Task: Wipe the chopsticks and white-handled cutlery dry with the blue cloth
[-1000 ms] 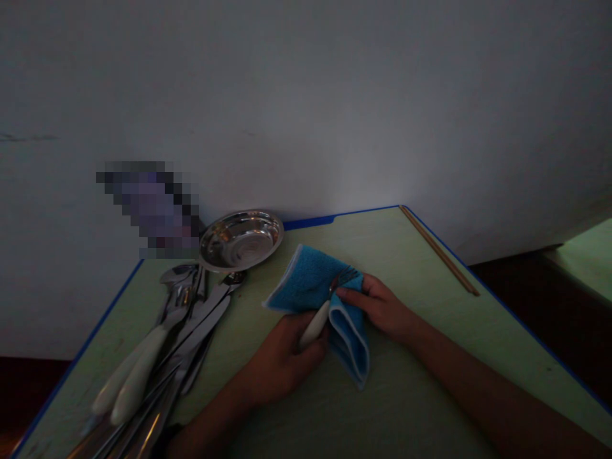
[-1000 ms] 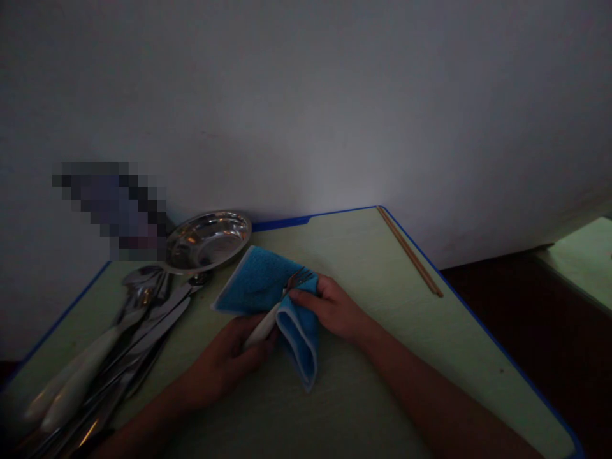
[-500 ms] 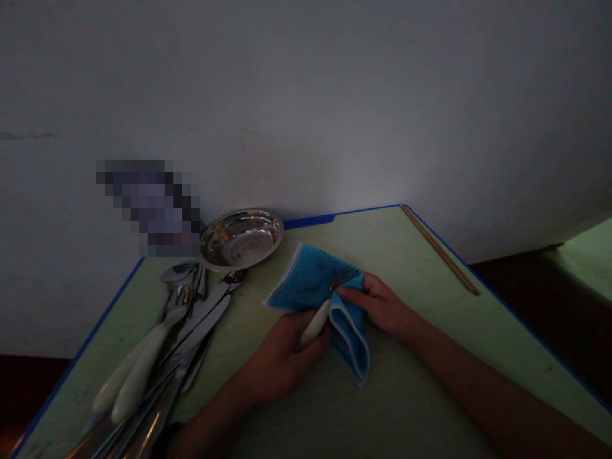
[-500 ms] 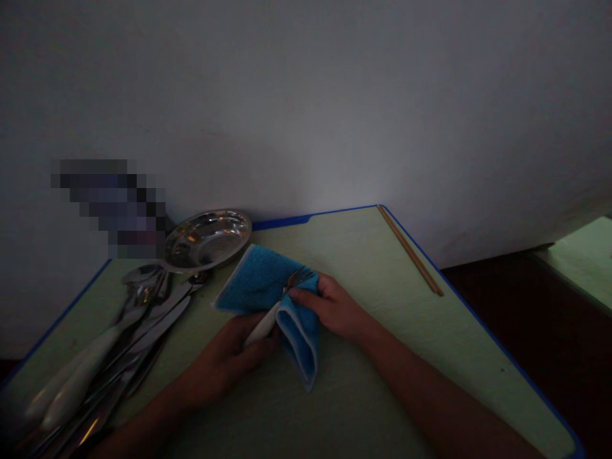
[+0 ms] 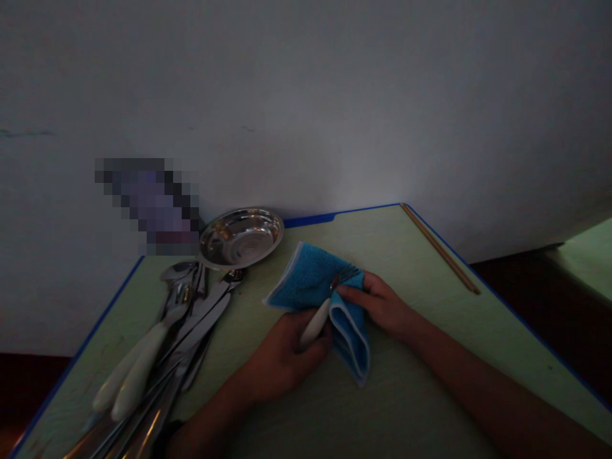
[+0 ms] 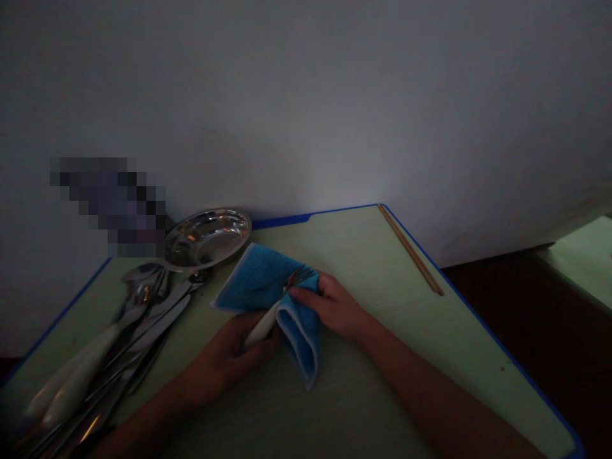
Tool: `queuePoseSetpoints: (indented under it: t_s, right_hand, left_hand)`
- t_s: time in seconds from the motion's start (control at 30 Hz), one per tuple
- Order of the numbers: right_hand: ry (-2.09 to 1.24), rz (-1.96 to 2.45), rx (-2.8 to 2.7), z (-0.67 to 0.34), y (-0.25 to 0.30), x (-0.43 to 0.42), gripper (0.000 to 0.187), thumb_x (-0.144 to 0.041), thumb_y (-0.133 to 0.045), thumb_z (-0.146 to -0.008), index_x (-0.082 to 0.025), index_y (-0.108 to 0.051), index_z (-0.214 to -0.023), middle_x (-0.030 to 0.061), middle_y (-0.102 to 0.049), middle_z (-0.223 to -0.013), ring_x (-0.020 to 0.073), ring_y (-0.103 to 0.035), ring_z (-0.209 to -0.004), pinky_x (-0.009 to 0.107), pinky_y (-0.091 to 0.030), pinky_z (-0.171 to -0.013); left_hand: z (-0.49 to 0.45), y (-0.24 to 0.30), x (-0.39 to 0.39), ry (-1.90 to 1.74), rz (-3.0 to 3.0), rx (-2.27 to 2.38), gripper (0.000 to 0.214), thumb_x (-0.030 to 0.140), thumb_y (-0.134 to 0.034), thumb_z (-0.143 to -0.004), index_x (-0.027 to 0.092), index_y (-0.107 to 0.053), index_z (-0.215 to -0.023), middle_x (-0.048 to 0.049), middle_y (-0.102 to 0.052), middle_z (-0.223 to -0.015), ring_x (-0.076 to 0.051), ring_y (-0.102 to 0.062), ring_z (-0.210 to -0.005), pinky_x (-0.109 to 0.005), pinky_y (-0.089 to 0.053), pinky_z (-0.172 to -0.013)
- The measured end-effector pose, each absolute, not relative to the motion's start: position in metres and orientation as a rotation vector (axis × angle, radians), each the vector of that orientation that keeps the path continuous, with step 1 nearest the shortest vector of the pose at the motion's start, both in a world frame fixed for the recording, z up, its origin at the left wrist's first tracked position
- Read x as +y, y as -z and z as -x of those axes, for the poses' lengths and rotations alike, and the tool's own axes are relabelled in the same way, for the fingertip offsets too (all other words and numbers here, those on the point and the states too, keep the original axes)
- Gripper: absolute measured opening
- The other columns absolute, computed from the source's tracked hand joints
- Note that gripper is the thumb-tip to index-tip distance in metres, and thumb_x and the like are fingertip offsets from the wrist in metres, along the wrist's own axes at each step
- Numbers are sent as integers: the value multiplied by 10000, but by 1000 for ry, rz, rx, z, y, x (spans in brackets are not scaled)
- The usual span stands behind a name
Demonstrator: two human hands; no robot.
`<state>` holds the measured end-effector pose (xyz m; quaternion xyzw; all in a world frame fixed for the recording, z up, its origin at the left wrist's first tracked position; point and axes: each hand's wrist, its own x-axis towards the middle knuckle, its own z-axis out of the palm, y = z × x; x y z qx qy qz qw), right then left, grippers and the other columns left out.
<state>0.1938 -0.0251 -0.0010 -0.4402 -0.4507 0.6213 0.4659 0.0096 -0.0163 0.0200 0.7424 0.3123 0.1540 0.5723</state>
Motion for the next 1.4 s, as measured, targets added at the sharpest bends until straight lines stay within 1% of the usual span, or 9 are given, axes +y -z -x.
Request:
queuePoseSetpoints:
  t_s: [0.27, 0.47, 0.67, 0.87, 1.03, 1.17, 1.27, 1.33, 1.4]
  right_hand:
    - [-1530, 1083, -1115, -195, 4, -25, 221, -334, -614, -729, -164, -597, -868, -25, -592, -701, 81, -528, -606, 216, -444, -601]
    - [-1534, 1068, -1133, -195, 4, -25, 205, -336, -603, -741, -175, -596, -867, -19, -596, -714, 91, -533, -636, 235, -447, -630]
    - [-1515, 1087, -1143, -195, 2, -25, 204, -334, -605, -733, -169, -594, -852, -18, -588, -714, 87, -519, -616, 235, -439, -608]
    - [-1520, 1062, -1124, -195, 4, -25, 188, -317, -605, -737, -172, -588, -855, -22, -591, -710, 87, -529, -627, 235, -444, -631]
    - [-1538, 1045, -1130, -195, 4, -25, 188, -319, -602, -742, -173, -593, -859, -21, -601, -721, 85, -536, -637, 229, -446, -638]
    - [-1514, 1052, -1131, -194, 3, -25, 181, -321, -604, -739, -177, -593, -848, -29, -597, -715, 81, -531, -624, 217, -440, -623]
    - [-1487, 1059, -1173, -193, 3, -25, 192, -335, -580, -758, -177, -591, -868, -25, -605, -726, 90, -541, -644, 225, -444, -642]
    - [-1421, 1071, -1216, -191, 3, -25, 207, -338, -557, -776, -177, -581, -905, -14, -614, -761, 102, -551, -679, 238, -450, -670]
    - [-1310, 1090, -1260, -190, 3, -24, 215, -331, -544, -788, -179, -560, -939, -3, -610, -802, 114, -556, -729, 255, -451, -714]
  left_hand:
    - [-9, -17, -16, -352, -1787, 739, 112, 238, -451, -799, 155, -477, -729, 26, -456, -697, -118, -416, -650, -218, -365, -614]
    - [-9, -16, -16, -346, -1783, 724, 121, 233, -450, -801, 152, -461, -713, 29, -438, -678, -114, -401, -640, -219, -358, -600]
    - [-8, -15, -15, -353, -1793, 725, 105, 236, -446, -805, 152, -482, -753, 25, -452, -708, -117, -413, -664, -221, -368, -619]
    - [-10, -19, -15, -380, -1791, 707, 117, 231, -446, -781, 156, -452, -691, 31, -426, -665, -110, -392, -619, -218, -358, -590]
    - [-10, -19, -15, -383, -1809, 710, 121, 243, -437, -782, 145, -492, -736, 14, -464, -703, -124, -417, -651, -226, -377, -618]
    - [-10, -20, -16, -385, -1823, 732, 141, 258, -426, -784, 147, -503, -746, 4, -498, -729, -136, -443, -675, -229, -394, -643]
    - [-10, -21, -16, -381, -1829, 733, 145, 257, -416, -785, 150, -510, -756, 1, -511, -737, -142, -455, -684, -236, -399, -665]
    - [-10, -22, -15, -380, -1823, 727, 144, 257, -412, -786, 152, -509, -767, -1, -514, -751, -146, -458, -700, -243, -396, -680]
    - [-9, -21, -15, -391, -1824, 736, 136, 258, -414, -783, 153, -497, -754, 6, -490, -732, -139, -441, -683, -238, -385, -655]
